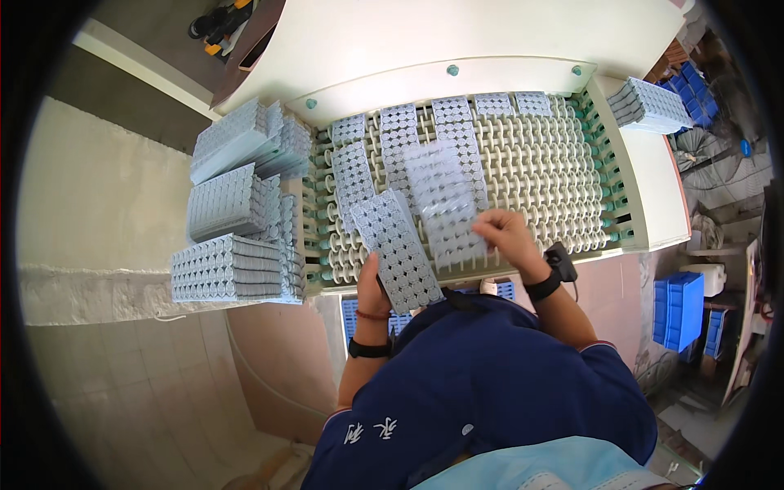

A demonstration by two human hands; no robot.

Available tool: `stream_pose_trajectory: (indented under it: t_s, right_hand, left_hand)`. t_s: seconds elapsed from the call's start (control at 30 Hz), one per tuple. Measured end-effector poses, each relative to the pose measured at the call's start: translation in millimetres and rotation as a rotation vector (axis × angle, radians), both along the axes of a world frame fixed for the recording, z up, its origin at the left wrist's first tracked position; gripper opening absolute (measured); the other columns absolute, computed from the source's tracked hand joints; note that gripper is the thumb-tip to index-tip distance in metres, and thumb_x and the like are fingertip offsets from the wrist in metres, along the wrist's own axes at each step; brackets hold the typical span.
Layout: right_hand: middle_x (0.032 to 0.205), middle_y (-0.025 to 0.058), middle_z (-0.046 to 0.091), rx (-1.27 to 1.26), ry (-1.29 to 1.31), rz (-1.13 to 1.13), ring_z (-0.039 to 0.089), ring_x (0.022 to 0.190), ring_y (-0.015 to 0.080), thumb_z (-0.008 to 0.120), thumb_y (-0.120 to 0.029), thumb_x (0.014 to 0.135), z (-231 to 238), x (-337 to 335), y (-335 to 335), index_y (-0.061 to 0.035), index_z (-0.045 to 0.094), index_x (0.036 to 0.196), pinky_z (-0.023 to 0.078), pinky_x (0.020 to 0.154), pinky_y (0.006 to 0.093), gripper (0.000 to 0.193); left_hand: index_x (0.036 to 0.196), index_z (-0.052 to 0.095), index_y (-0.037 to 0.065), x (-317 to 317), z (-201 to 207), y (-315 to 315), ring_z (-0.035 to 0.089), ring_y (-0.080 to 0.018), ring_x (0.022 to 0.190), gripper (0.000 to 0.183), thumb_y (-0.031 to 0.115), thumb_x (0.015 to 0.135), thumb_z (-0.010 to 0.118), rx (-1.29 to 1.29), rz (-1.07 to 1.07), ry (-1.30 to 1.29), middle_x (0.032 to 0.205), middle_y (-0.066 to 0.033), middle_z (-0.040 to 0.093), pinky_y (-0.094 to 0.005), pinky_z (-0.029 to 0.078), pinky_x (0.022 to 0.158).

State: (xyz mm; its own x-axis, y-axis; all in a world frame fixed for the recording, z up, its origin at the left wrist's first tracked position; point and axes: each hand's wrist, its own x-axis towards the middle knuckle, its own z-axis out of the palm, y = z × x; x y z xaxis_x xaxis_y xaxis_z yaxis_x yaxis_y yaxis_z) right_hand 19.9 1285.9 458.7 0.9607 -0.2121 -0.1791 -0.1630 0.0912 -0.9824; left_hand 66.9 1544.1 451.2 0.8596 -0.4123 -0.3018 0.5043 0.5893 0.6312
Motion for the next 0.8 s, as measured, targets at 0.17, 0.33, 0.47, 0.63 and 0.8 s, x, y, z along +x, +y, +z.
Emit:
stream_pose_trajectory:
  t_s: [0.17,0.33,0.47,0.63,0.8]
  right_hand:
    - [0.064,0.0007,0.059,0.009,0.009,-0.241,0.049,0.047,0.0037,0.064,-0.012,0.084,12,-2,-57,0.0025,0.063,0.085,0.039,0.041,0.0169,0.014]
    - [0.064,0.0007,0.059,0.028,-0.038,-0.273,0.049,0.048,0.004,0.065,-0.01,0.083,19,-2,-50,0.0027,0.062,0.084,0.04,0.042,0.0173,0.013]
    - [0.065,-0.0005,0.059,-0.069,-0.077,-0.327,0.049,0.052,0.0031,0.065,-0.01,0.083,21,-8,-43,0.0003,0.062,0.085,0.041,0.046,0.0175,0.011]
    - [0.064,0.0003,0.06,-0.173,-0.153,-0.39,0.049,0.053,0.0029,0.067,-0.01,0.082,30,-13,-40,-0.0002,0.063,0.086,0.04,0.047,0.0191,0.011]
    - [0.081,0.0025,0.062,-1.35,-0.803,-0.408,0.058,0.07,0.0149,0.066,0.0,0.066,55,-21,-36,-0.0036,0.066,0.082,0.045,0.062,0.0285,0.016]
  left_hand:
    - [0.122,0.045,-0.005,4,-3,5,0.058,-0.027,0.1,0.042,0.026,0.095,0.037,0.006,-0.033,0.052,0.113,-0.016,0.057,-0.0383,0.047,0.088]
    - [0.123,0.044,-0.004,6,-23,8,0.057,-0.0272,0.103,0.041,0.023,0.094,0.035,0.038,-0.041,0.026,0.117,-0.0156,0.055,-0.0398,0.046,0.09]
    - [0.123,0.044,-0.005,7,-17,2,0.058,-0.0271,0.101,0.039,0.022,0.095,0.036,0.012,-0.082,0.009,0.116,-0.016,0.056,-0.039,0.047,0.089]
    - [0.122,0.044,-0.005,6,-9,-3,0.058,-0.0271,0.101,0.038,0.02,0.095,0.036,0.02,-0.072,-0.014,0.115,-0.0163,0.056,-0.0389,0.048,0.087]
    - [0.125,0.041,-0.004,10,-5,-12,0.057,-0.026,0.102,0.039,0.019,0.094,0.041,0.0,-0.078,-0.018,0.116,-0.0145,0.055,-0.0374,0.046,0.088]
